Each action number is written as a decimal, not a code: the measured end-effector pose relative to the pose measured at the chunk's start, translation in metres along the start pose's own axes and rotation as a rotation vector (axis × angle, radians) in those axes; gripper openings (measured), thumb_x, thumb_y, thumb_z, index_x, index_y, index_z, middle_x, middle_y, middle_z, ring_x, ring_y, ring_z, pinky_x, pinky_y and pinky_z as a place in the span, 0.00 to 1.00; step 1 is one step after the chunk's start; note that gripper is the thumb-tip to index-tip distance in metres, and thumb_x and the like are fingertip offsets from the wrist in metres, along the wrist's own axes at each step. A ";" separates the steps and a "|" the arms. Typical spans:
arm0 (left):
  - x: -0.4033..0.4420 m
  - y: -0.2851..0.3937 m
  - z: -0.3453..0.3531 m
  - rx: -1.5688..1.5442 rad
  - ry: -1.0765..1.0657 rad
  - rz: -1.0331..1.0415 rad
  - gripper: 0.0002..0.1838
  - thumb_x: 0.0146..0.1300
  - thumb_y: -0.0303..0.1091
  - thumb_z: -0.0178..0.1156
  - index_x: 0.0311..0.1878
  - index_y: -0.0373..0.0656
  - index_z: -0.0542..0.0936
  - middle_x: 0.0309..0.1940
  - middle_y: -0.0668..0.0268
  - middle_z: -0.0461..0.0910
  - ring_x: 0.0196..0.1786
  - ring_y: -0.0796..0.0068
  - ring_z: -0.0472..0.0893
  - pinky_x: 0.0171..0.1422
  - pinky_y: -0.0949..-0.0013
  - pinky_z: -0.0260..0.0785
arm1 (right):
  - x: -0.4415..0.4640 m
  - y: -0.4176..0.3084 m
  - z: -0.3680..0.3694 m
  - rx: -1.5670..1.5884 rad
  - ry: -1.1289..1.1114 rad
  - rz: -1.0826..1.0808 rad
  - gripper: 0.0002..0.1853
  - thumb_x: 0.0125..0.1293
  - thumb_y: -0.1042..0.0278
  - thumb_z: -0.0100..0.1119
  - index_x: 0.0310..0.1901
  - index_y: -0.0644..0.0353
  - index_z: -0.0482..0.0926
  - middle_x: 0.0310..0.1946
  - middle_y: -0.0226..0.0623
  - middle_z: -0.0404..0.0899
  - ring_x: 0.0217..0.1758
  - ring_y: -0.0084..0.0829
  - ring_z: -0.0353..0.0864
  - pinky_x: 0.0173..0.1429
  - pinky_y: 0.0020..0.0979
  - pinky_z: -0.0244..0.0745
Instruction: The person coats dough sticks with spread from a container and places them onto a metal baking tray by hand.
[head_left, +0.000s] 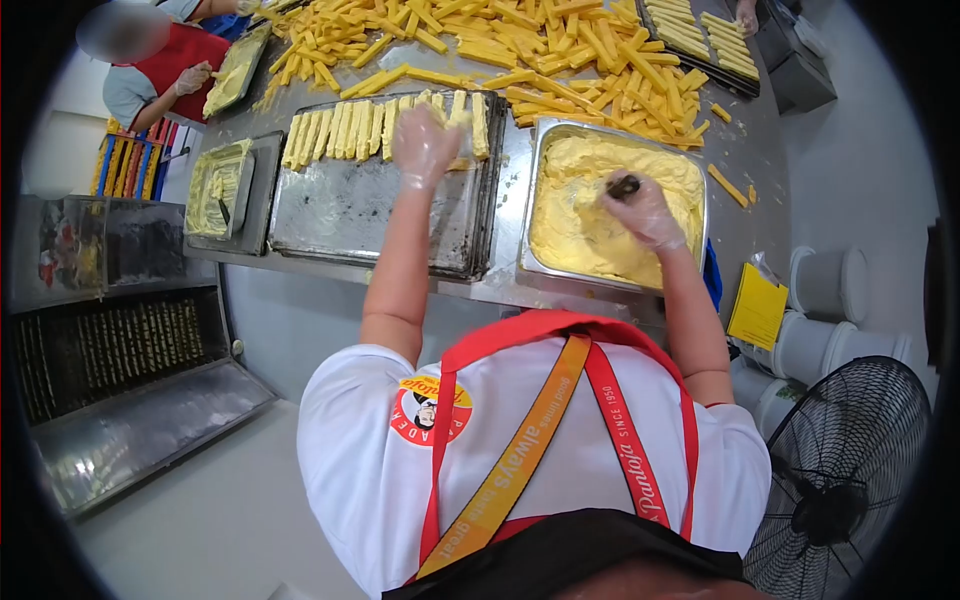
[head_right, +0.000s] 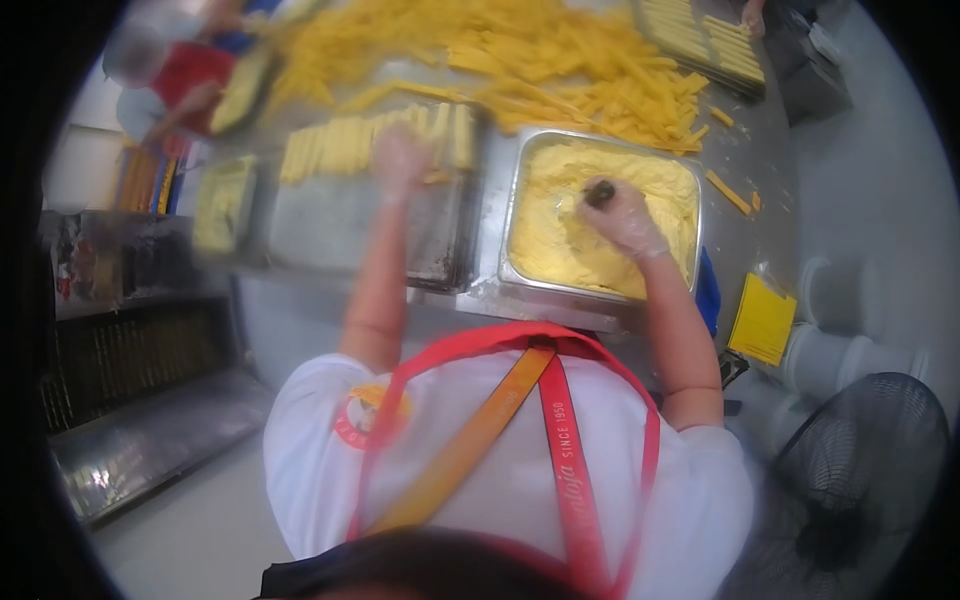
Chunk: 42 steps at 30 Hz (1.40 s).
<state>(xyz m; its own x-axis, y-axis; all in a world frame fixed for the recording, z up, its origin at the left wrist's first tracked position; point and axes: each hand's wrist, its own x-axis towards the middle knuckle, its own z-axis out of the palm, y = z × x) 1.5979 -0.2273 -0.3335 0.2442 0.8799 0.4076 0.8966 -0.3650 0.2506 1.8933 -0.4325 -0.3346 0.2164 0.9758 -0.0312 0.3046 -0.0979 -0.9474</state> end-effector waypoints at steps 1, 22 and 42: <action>0.015 -0.015 0.003 0.001 0.078 0.040 0.24 0.52 0.49 0.67 0.41 0.37 0.79 0.37 0.49 0.79 0.42 0.50 0.80 0.47 0.54 0.74 | 0.009 0.003 -0.010 0.100 -0.003 0.121 0.10 0.56 0.68 0.68 0.36 0.64 0.79 0.29 0.29 0.79 0.33 0.20 0.77 0.39 0.28 0.75; 0.183 -0.129 0.112 -0.089 -0.364 0.141 0.17 0.55 0.29 0.60 0.50 0.46 0.82 0.48 0.52 0.82 0.50 0.57 0.82 0.53 0.59 0.74 | -0.007 -0.029 -0.002 -0.416 -0.031 -0.119 0.11 0.56 0.68 0.63 0.38 0.64 0.80 0.31 0.46 0.82 0.34 0.37 0.82 0.42 0.37 0.77; -0.083 0.138 0.010 -0.762 -0.414 0.128 0.22 0.52 0.24 0.61 0.54 0.41 0.74 0.36 0.46 0.82 0.41 0.46 0.83 0.44 0.56 0.75 | -0.010 -0.027 -0.051 -0.114 0.365 -0.151 0.09 0.57 0.70 0.69 0.36 0.62 0.79 0.27 0.31 0.81 0.25 0.25 0.77 0.32 0.30 0.74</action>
<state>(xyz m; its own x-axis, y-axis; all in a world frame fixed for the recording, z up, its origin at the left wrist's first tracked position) 1.7052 -0.3477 -0.3410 0.5729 0.8042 0.1583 0.3988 -0.4423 0.8033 1.9303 -0.4493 -0.2928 0.4704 0.8492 0.2400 0.4547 -0.0001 -0.8907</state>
